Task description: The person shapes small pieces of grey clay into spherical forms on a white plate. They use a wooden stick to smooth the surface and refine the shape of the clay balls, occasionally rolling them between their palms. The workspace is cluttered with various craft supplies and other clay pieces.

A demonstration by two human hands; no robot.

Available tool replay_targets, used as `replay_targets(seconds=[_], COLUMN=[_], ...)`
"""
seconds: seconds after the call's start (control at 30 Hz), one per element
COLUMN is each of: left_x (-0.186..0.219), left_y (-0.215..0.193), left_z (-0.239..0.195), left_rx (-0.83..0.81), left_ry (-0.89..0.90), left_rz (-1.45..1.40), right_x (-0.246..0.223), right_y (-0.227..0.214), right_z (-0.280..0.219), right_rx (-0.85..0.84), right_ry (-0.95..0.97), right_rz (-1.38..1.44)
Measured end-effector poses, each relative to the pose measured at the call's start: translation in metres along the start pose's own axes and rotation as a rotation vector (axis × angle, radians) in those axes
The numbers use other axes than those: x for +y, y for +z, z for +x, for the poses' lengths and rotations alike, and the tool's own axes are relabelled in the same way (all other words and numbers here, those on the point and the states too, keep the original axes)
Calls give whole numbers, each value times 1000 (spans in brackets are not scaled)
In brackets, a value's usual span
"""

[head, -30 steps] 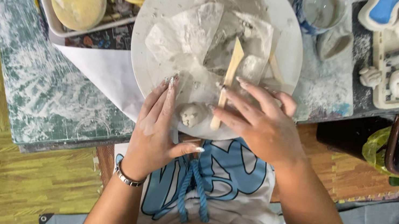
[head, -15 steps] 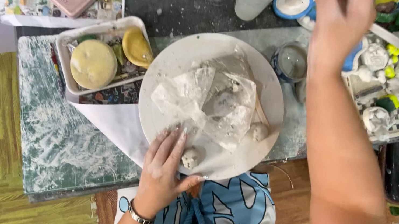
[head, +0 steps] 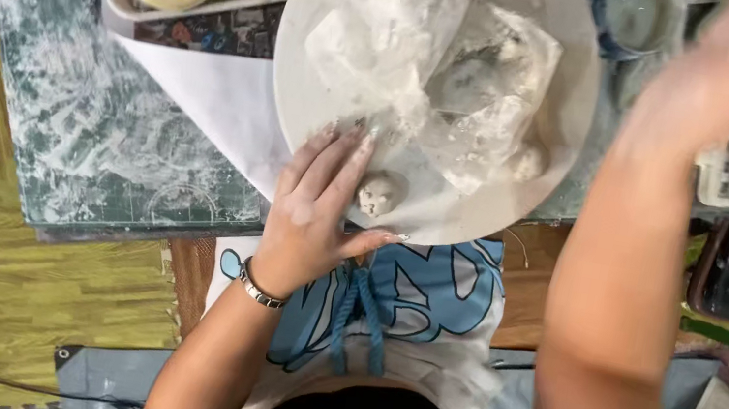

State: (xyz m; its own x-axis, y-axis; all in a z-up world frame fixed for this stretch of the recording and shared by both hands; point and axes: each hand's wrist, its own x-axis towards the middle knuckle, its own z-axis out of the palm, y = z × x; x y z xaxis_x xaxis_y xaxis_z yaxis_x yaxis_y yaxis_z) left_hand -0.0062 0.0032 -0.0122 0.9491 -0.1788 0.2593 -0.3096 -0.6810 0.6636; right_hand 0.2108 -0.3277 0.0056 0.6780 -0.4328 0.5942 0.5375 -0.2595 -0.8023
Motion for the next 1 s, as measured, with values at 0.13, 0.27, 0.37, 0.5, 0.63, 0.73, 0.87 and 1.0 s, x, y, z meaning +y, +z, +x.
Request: replay_targets(seconds=[0.13, 0.27, 0.37, 0.5, 0.63, 0.73, 0.87, 1.0], left_x=[5, 7, 9, 12, 13, 12, 12, 13], left_y=[-2, -3, 0, 0, 2, 4, 6, 5], left_z=[6, 11, 5, 4, 5, 3, 5, 5], left_rx=[31, 49, 38, 26, 43, 41, 58, 50], left_ry=[7, 27, 16, 9, 11, 9, 13, 14], left_rz=[14, 12, 9, 32, 50, 57, 49, 69], right_x=[-94, -138, -144, -144, -140, -139, -142, -143], right_y=[-38, -34, -23, -18, -21, -23, -20, -20], right_z=[-103, -163, -180, -185, -183, -178, -176, -179], right_rx=[-17, 182, 22, -2, 2, 17, 13, 3], right_ry=[283, 601, 685, 708, 706, 728, 746, 772], right_rz=[449, 355, 397, 343, 343, 375, 377, 340])
